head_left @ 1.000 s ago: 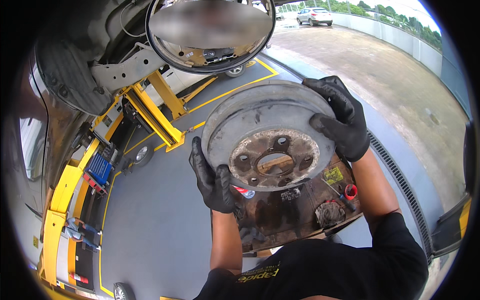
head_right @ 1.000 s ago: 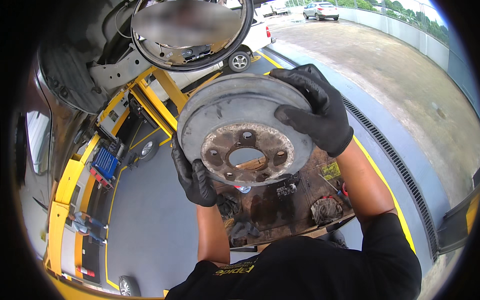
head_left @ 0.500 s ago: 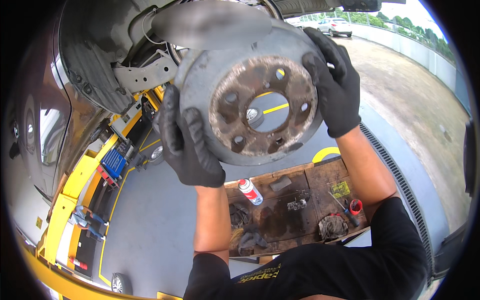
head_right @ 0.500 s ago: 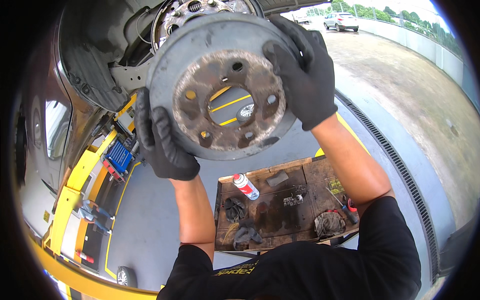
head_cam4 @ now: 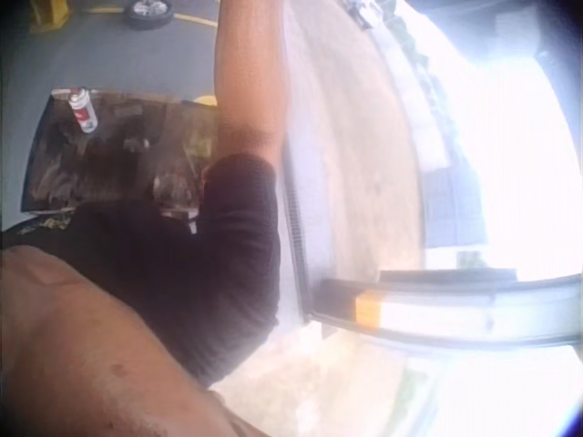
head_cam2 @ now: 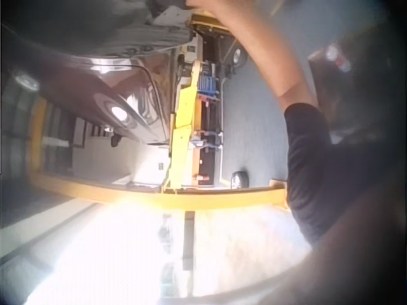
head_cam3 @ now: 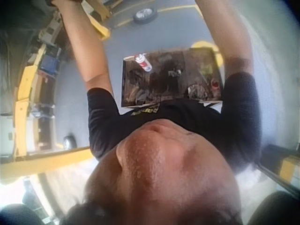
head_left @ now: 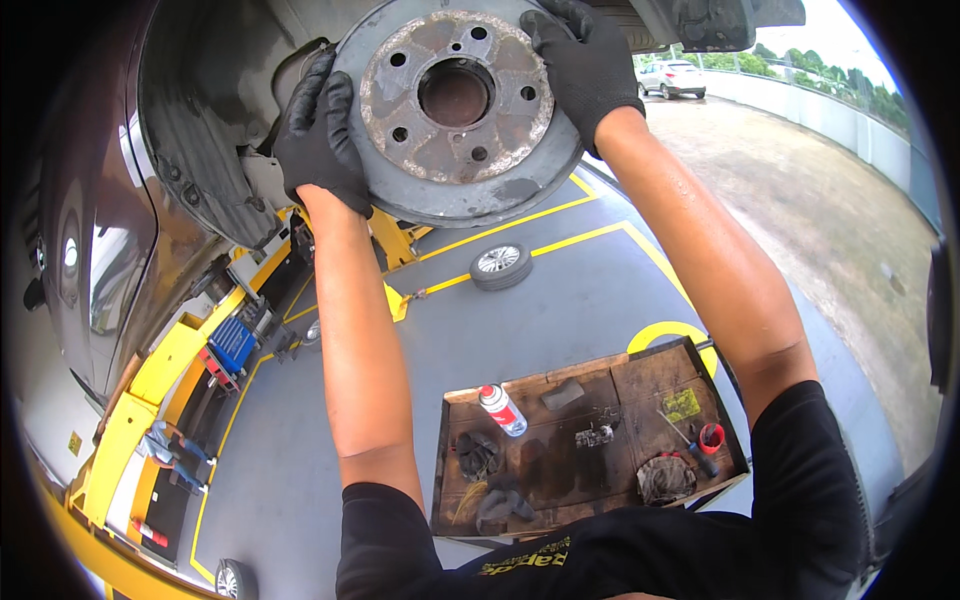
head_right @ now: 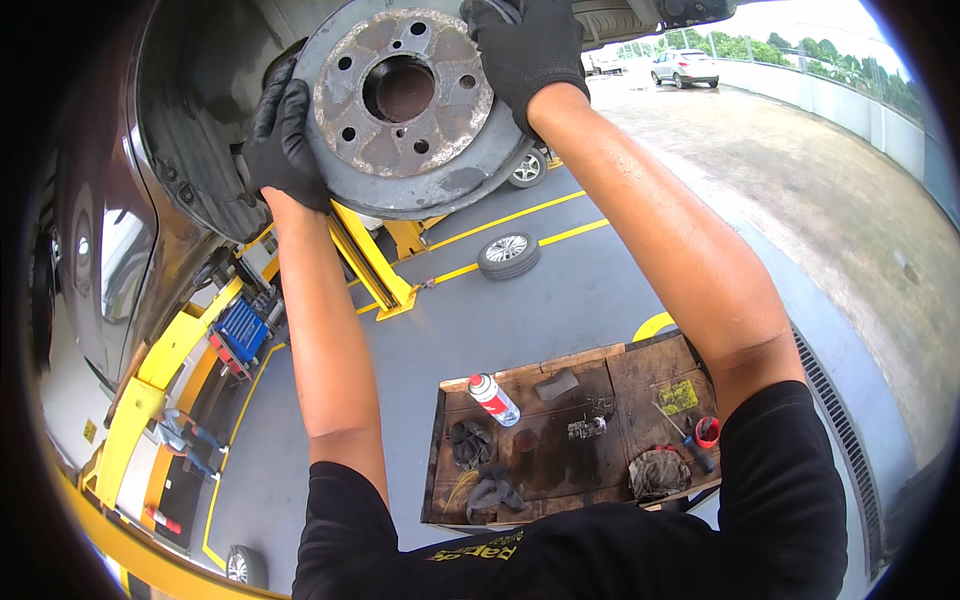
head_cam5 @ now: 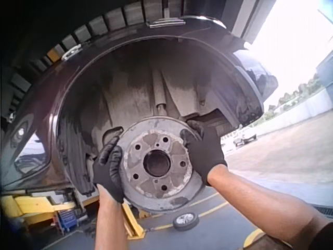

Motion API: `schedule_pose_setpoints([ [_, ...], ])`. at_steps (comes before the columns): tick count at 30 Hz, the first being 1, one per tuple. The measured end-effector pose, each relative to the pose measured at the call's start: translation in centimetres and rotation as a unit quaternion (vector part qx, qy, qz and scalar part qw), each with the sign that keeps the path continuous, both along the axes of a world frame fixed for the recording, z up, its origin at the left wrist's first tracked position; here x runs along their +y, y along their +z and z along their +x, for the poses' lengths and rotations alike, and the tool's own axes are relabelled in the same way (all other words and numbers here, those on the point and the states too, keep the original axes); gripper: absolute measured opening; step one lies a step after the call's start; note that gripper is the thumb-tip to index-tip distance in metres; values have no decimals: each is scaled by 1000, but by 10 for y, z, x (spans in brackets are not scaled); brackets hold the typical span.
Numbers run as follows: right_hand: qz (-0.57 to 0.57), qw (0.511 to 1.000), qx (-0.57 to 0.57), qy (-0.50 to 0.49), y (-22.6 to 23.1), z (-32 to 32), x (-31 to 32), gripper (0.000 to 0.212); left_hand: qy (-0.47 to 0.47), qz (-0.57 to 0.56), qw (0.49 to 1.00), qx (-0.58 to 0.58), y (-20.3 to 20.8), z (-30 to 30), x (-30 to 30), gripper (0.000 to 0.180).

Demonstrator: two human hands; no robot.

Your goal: The person cleans a brake drum and brake pads using a spray can and a cloth. They spray the drum, wipe it, then clean the brake pads on a workbench before repositioning the drum on the vehicle hub.

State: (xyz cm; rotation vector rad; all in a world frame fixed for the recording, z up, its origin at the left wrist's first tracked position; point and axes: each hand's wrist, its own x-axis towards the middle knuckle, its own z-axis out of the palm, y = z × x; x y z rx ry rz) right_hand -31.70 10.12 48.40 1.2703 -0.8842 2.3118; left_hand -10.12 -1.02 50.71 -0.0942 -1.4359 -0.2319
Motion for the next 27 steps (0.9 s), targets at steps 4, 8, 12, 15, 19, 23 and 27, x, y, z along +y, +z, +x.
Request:
schedule_pose_setpoints([
  [4,6,996,-21,-87,-7,11,-9,44,70,-41,995,-58,23,7,-14,35],
  [8,7,996,-61,-69,-11,7,-20,41,90,-58,989,-104,45,6,-18,33],
  [12,0,999,-42,-30,-18,-9,-35,41,63,-68,984,-153,56,-1,-17,32],
  [15,8,998,-45,37,-28,-14,-44,41,97,-90,979,-153,56,1,-17,32],
  [19,-36,989,-5,-142,-37,-9,-48,41,154,-100,969,-165,54,4,-20,34],
  [23,-24,971,-34,-234,-31,-6,-42,42,111,-86,982,-127,47,-1,-20,32],
  [27,-10,983,-1,-185,-16,-10,-38,43,216,-109,968,-62,31,0,-20,33],
])
